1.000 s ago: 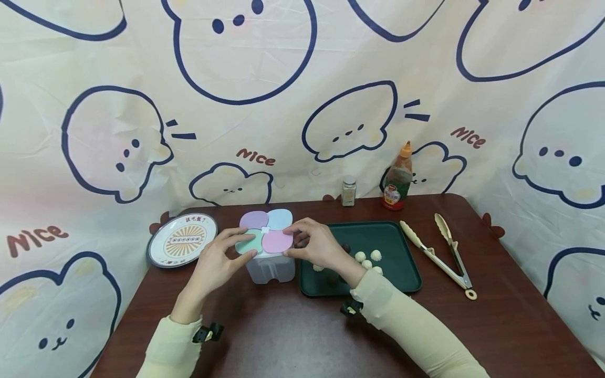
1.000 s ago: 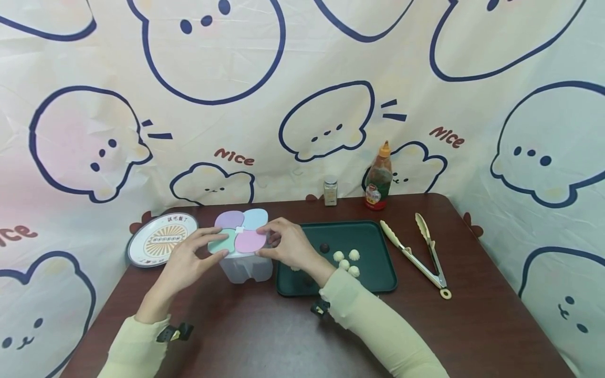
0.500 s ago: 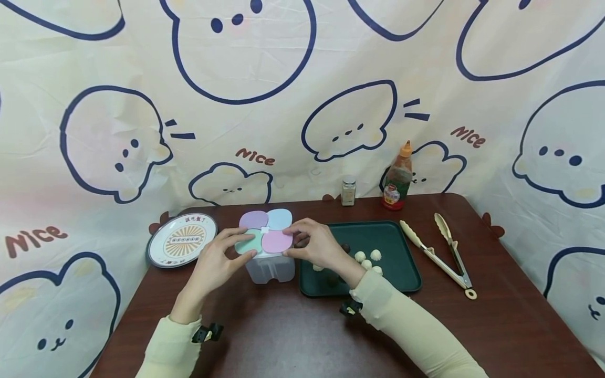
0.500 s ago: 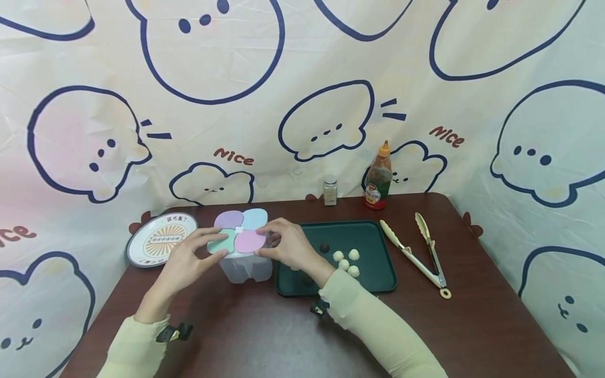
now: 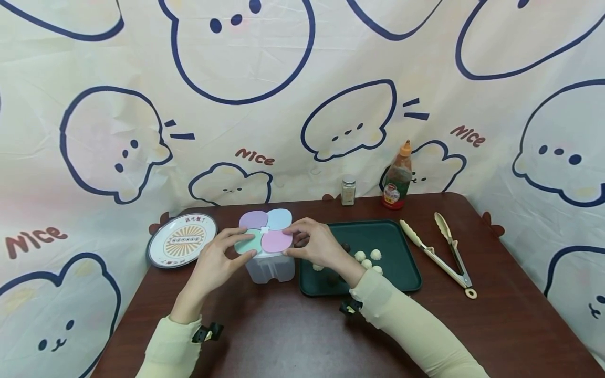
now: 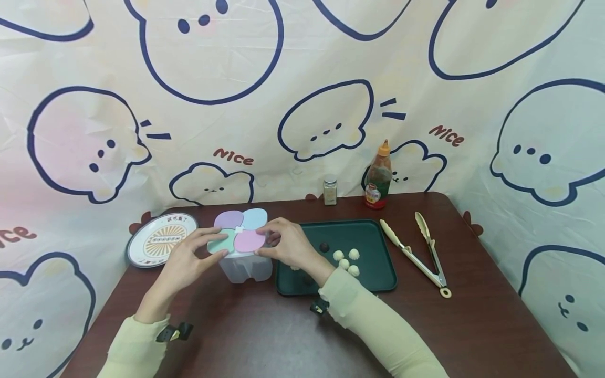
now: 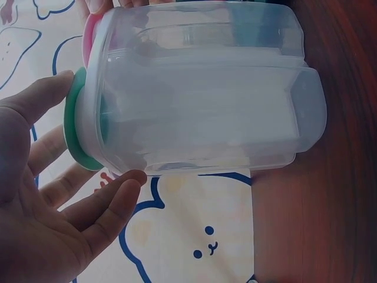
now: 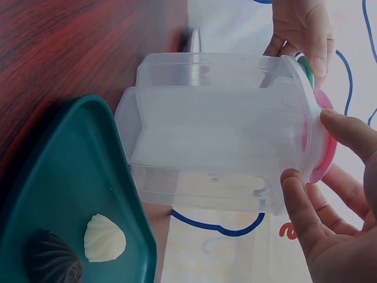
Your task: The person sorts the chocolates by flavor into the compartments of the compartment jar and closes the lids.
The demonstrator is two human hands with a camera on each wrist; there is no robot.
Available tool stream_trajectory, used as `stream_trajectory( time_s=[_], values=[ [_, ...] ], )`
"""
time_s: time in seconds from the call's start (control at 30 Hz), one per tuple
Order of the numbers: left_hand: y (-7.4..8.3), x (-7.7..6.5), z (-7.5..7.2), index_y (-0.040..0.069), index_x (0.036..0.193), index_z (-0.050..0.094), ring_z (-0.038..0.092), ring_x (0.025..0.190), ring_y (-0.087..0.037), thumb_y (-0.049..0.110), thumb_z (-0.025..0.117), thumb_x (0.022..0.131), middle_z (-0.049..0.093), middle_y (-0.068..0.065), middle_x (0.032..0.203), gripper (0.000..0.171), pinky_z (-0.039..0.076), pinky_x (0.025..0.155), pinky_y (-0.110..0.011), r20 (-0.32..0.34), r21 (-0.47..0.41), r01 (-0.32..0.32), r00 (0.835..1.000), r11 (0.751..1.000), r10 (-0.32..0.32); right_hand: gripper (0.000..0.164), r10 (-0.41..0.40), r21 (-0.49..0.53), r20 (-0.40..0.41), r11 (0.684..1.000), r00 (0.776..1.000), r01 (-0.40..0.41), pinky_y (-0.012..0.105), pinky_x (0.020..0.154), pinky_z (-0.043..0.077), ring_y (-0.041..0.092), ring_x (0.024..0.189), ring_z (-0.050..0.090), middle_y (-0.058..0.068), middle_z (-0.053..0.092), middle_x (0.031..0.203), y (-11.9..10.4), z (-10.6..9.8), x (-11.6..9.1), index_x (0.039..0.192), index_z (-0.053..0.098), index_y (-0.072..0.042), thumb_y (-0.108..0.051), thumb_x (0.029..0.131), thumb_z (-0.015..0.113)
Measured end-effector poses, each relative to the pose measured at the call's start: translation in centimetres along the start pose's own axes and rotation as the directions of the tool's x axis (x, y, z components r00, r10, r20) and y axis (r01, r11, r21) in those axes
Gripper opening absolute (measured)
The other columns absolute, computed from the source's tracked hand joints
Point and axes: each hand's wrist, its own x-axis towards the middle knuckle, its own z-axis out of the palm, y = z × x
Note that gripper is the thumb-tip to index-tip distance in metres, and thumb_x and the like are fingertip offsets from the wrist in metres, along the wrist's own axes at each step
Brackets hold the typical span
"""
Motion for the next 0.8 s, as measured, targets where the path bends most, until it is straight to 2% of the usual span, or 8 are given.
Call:
stream_trajectory(
  time_s=[0.63, 0.8],
  values=[
    [0.08, 0.03, 0.08, 0.022, 0.127, 0.069, 0.051, 0.132, -0.030, 0.044, 0.074, 0.088, 0.056, -0.004, 0.143, 0.045, 0.042, 0.105, -0.059, -0.002, 0.009, 0.005, 1.000, 1.000, -0.005, 0.042, -0.026, 0.032, -0.001, 0.999, 1.000, 0.026, 0.022, 0.077, 0.058, 0.015, 0.088, 0.070, 0.003, 0.065, 0.111, -0.11, -0.23, -0.11, 0.119, 0.073, -0.017, -0.027, 0.080, 0.085],
    [0.27, 0.11, 0.28, 0.020, 0.128, 0.069, 0.050, 0.134, -0.032, 0.043, 0.075, 0.088, 0.054, -0.006, 0.145, 0.047, 0.041, 0.107, -0.060, 0.006, 0.006, 0.006, 1.000, 1.000, -0.007, 0.042, -0.012, 0.028, -0.001, 1.000, 1.000, 0.012, 0.021, 0.076, 0.058, 0.013, 0.088, 0.070, 0.002, 0.065, 0.109, -0.05, -0.32, -0.14, 0.119, 0.071, -0.017, -0.028, 0.081, 0.084]
  ],
)
